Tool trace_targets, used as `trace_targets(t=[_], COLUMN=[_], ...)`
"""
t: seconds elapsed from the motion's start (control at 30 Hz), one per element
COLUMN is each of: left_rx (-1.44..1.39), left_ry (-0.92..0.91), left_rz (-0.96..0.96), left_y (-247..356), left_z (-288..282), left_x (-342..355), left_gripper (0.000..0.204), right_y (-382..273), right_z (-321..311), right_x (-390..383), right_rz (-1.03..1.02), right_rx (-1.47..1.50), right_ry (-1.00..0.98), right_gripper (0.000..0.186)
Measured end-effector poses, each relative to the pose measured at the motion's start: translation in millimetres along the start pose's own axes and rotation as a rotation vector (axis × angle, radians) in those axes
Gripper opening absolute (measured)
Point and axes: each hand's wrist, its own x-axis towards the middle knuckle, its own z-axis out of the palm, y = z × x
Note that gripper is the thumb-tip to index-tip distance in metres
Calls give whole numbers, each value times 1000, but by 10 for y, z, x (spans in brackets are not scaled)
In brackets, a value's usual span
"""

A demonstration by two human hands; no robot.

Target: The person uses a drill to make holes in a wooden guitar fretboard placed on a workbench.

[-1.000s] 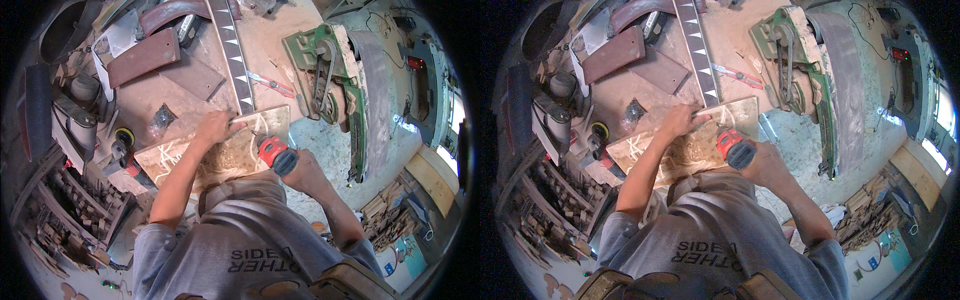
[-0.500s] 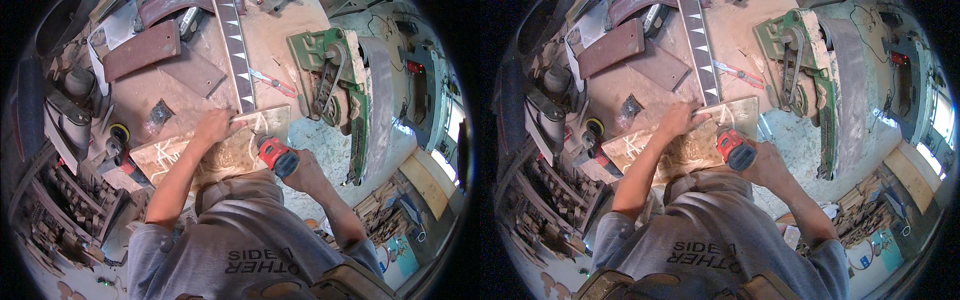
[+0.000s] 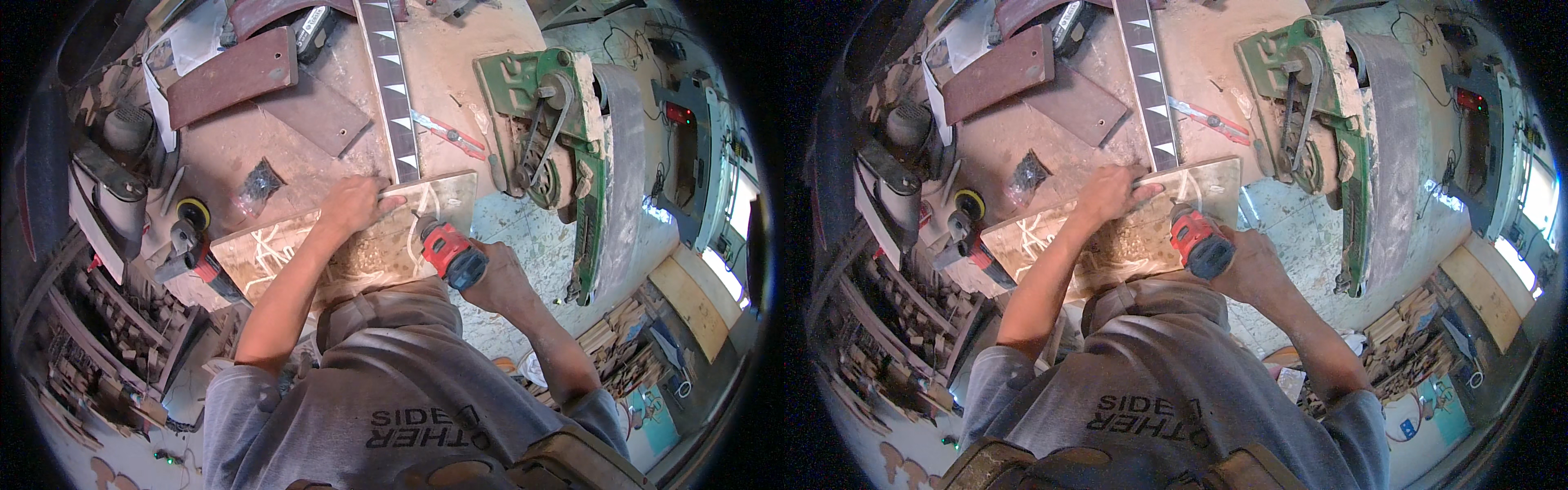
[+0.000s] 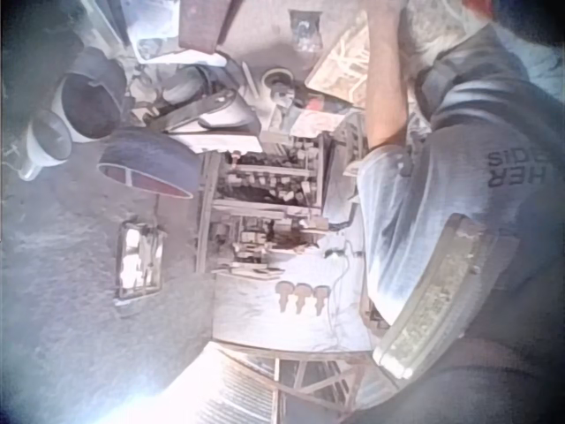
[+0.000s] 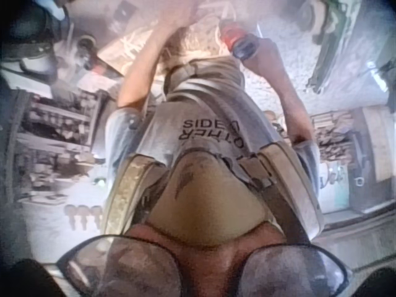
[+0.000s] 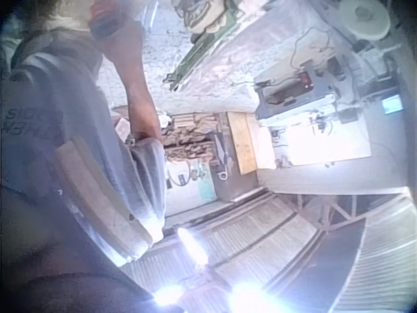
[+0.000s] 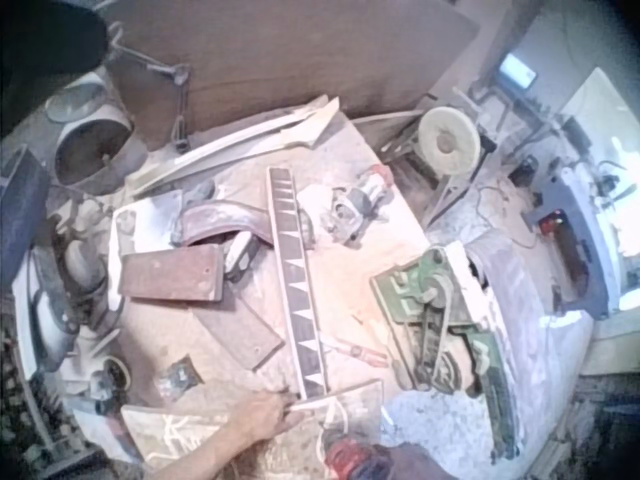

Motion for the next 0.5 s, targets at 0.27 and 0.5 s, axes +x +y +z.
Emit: trace_targets(t=[0.27,0.5], left_rx=[-13,30], left_ry=[-1,33], left_rz=[-4,-8], left_y=[-8,32], left_z=[21,11], left_x=[15,-14], left_gripper=[63,62], right_y=[176,163], right_z=[121,90], right_x=[1,42], right_rz=[-65,-43], right_rx=[-42,-70], right_ry=[80,14], right_gripper=[45,55])
